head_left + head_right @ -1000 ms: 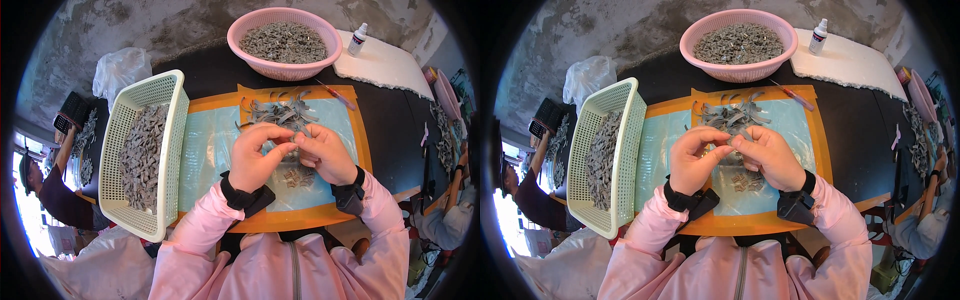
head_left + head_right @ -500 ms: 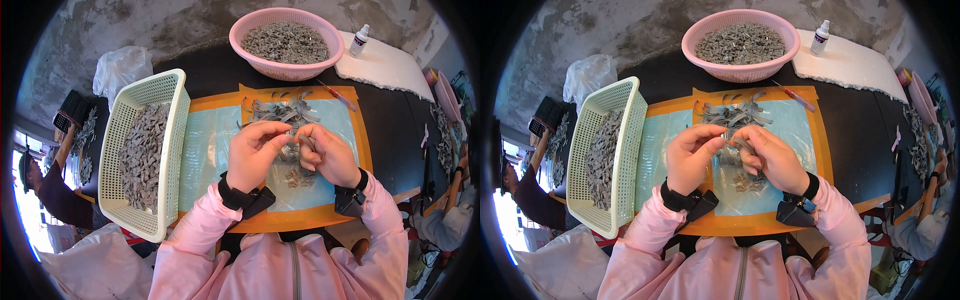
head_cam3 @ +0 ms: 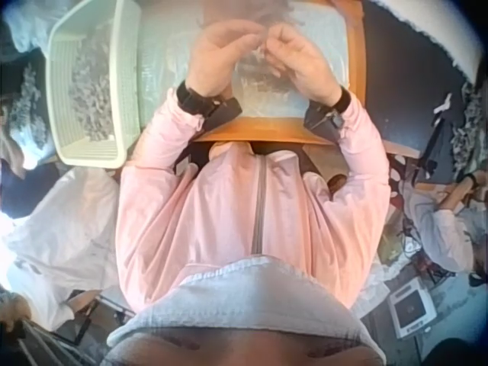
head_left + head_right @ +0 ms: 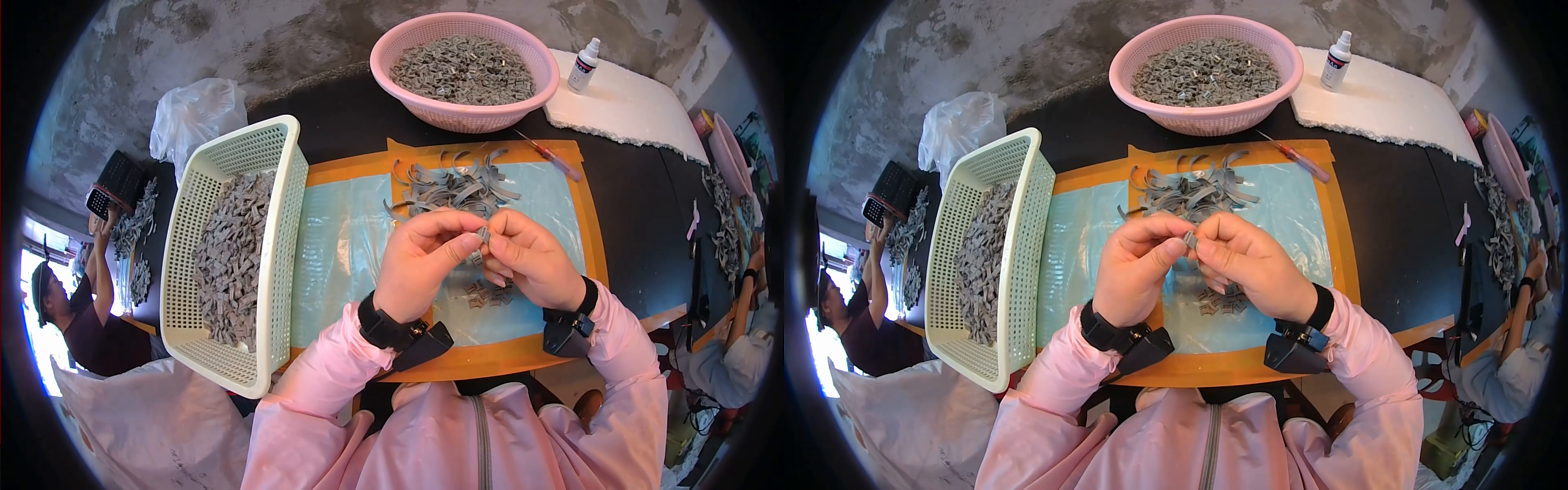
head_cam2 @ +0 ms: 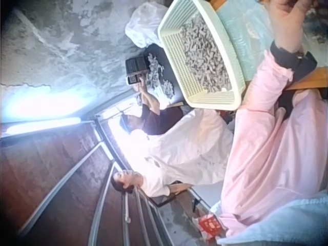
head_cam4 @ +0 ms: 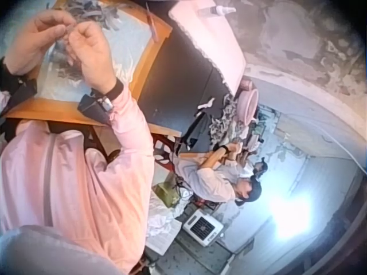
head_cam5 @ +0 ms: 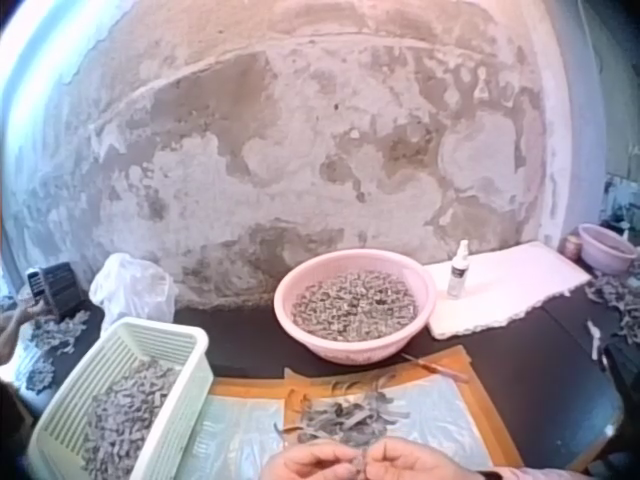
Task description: Sorting and inspecting small grey material components for shoe manufacturing at a workbench.
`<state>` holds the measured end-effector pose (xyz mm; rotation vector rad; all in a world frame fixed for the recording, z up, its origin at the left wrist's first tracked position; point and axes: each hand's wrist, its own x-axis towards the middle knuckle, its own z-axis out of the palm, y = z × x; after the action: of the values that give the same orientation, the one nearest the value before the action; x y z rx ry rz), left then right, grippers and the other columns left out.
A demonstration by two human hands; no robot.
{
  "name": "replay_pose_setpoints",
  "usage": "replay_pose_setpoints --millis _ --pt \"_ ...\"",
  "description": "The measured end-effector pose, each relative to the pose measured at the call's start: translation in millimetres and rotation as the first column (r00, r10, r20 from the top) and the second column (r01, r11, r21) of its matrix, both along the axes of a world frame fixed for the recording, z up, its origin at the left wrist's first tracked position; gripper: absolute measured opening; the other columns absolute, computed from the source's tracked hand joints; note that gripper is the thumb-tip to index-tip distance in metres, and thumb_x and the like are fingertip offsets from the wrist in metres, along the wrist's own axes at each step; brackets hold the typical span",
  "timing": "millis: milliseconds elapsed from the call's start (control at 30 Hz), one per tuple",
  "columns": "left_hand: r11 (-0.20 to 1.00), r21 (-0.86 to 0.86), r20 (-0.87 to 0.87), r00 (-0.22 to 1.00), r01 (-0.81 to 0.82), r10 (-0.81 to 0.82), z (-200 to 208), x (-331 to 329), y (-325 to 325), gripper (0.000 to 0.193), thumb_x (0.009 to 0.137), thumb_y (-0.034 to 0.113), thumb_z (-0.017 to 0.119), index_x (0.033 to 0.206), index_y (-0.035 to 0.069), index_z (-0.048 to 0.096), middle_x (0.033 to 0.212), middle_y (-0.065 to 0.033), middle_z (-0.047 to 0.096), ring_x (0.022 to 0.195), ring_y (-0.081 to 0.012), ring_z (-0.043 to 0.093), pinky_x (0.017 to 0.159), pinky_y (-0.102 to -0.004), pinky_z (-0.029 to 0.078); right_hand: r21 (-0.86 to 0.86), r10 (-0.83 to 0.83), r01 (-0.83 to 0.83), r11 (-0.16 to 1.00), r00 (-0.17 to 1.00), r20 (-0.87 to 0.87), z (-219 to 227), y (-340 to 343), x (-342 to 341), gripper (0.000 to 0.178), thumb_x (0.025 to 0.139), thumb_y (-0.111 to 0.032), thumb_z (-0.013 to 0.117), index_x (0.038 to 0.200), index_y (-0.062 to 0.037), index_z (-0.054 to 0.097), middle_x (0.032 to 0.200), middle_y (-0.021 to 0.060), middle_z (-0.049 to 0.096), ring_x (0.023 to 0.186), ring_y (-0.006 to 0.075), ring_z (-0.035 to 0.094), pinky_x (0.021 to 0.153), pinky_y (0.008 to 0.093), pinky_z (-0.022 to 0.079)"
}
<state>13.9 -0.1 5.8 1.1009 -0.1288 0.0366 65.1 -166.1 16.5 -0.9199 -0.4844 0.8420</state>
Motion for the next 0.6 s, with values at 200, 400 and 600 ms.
replay_pose_setpoints --millis 200,400,600 --pt "0.981 0.179 0.073 0.995 -0.075 0.063 4.4 0.8 0.1 0.015 0.081 0.002 0.063 0.095 -0.001 0.062 0.092 -0.0043 0.060 0.080 -0.0110 0.056 0.074 -0.0233 0.045 -0.120 -0.056 0.061 0.991 0.998 0.040 2.8 -4.4 3.4 0.017 0.090 -0.020 0.054 0.085 -0.0041 0.050 0.072 -0.0005 0.048 0.059 0.0060 0.041 0.053 0.0204 0.035" --pt "0.873 0.407 0.329 0.935 -0.269 0.134 6.1 3.2 3.8 0.015 0.074 0.003 0.067 0.089 0.000 0.065 0.084 -0.0075 0.061 0.074 -0.0153 0.057 0.067 -0.0252 0.044 -0.159 -0.075 0.092 0.983 0.991 0.109 7.2 -6.9 5.6 0.016 0.088 -0.018 0.057 0.084 -0.0026 0.052 0.070 -0.0005 0.050 0.058 0.0054 0.043 0.052 0.0196 0.036" --pt "0.847 0.447 0.381 0.918 -0.288 0.111 7.7 2.7 3.7 0.016 0.072 0.003 0.069 0.087 0.001 0.066 0.079 -0.0078 0.061 0.071 -0.0160 0.057 0.064 -0.0257 0.044 -0.226 -0.085 0.128 0.966 0.978 0.190 10.7 -9.6 5.6 0.015 0.087 -0.017 0.058 0.085 -0.0014 0.056 0.069 -0.0012 0.053 0.056 0.0039 0.044 0.050 0.0182 0.035"
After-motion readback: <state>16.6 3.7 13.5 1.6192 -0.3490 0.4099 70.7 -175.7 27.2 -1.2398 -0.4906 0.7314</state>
